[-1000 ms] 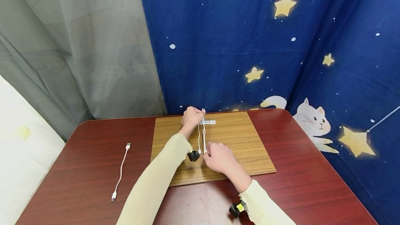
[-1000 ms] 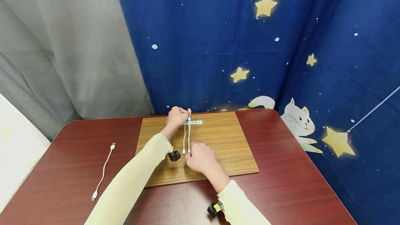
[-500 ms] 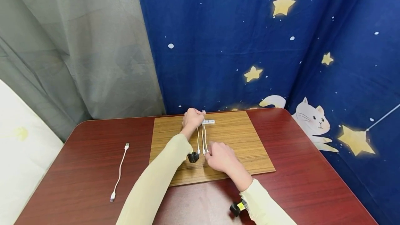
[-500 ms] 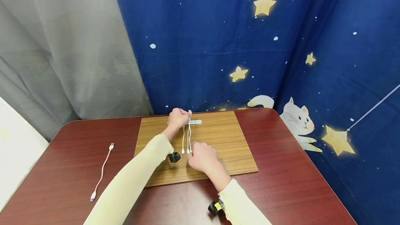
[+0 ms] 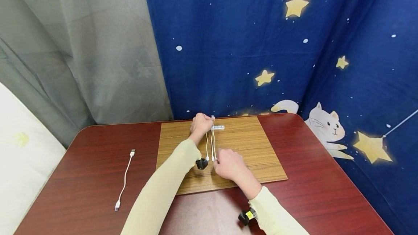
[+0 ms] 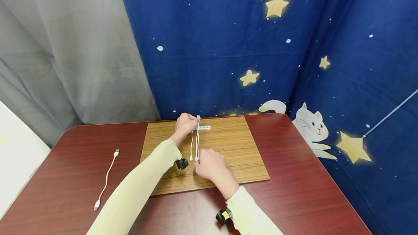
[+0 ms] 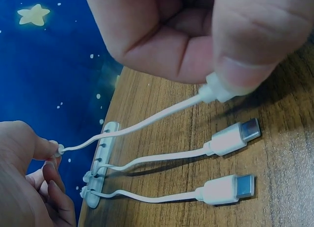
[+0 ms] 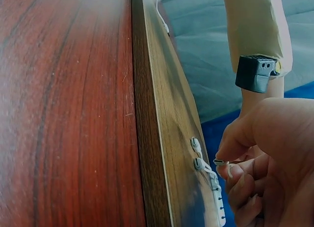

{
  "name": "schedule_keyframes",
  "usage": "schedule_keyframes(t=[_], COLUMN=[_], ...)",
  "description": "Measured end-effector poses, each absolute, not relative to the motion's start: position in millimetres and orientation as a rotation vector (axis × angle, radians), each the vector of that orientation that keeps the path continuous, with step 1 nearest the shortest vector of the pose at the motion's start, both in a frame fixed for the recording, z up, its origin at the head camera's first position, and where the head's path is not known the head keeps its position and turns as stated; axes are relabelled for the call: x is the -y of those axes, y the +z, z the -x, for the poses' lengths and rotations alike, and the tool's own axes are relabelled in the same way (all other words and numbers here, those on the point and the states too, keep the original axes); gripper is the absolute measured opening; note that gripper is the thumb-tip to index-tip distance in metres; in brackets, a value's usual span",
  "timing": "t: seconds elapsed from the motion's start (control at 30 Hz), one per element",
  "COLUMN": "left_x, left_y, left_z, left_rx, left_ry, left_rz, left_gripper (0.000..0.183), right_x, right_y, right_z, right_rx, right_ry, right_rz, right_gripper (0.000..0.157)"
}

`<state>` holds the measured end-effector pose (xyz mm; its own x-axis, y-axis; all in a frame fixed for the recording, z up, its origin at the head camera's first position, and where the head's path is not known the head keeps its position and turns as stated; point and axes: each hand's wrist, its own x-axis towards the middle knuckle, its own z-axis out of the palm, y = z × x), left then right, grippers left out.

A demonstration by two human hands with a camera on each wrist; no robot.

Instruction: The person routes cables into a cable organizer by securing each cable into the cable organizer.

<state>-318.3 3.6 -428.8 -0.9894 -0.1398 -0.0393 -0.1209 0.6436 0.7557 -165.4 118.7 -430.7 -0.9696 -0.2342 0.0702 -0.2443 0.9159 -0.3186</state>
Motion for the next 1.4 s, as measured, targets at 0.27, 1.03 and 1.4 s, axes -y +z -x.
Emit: schedule_keyframes(t=[0.27,1.03,1.4], left_x=[-6.9,-9.5,-9.3], left_y=[-430.3,-432.3,-436.9], left_z=[318.0,324.4,327.6], left_rx=[2.857,2.883,2.906], left_ry=[-1.281,-1.273,-1.243], left_rz=[-0.226,-0.219,-0.268], left_gripper=[0.025,0.023,0.025], right_x=[-117.5,-120.6,-123.7], right_y=[-430.2,-422.1,-420.7], right_z=[165.3,170.9,172.2], right_rx=[3.068,3.128,3.126], right_ry=[0.489,0.442,0.445], right_rz=[-0.377,-0.373,-0.385], right_gripper=[0.020,0.022,0.024])
